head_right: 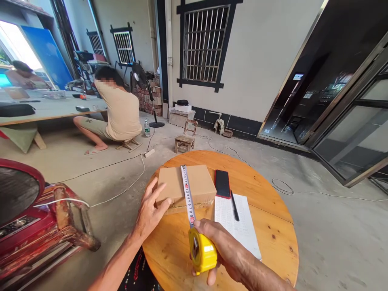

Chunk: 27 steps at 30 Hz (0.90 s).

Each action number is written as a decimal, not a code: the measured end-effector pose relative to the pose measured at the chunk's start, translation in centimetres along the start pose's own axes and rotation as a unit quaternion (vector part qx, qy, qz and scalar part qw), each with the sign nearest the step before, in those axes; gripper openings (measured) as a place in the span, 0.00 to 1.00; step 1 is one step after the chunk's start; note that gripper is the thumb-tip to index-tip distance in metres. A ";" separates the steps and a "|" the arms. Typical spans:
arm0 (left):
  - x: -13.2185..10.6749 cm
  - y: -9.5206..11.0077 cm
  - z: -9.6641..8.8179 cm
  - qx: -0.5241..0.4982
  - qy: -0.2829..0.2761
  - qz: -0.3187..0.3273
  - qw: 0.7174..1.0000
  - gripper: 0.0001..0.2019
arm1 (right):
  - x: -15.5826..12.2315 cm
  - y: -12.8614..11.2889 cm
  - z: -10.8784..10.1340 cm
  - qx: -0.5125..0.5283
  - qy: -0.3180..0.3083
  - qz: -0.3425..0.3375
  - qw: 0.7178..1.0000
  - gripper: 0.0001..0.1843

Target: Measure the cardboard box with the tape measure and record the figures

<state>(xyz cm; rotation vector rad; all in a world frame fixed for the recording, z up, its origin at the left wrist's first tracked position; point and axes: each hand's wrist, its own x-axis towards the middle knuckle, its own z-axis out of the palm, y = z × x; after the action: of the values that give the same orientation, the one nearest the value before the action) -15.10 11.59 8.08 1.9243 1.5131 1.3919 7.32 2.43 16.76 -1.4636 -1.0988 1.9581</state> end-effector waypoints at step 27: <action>-3.6 4.2 -2.7 -0.041 0.049 -0.012 0.998 0.24 | 3.6 -7.9 1.4 -0.635 0.190 -0.303 0.684 0.25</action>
<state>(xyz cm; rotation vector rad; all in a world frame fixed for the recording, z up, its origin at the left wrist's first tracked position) -14.89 5.97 10.71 1.8079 1.4918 1.5328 4.04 9.21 21.29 -1.5375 -2.4764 0.1850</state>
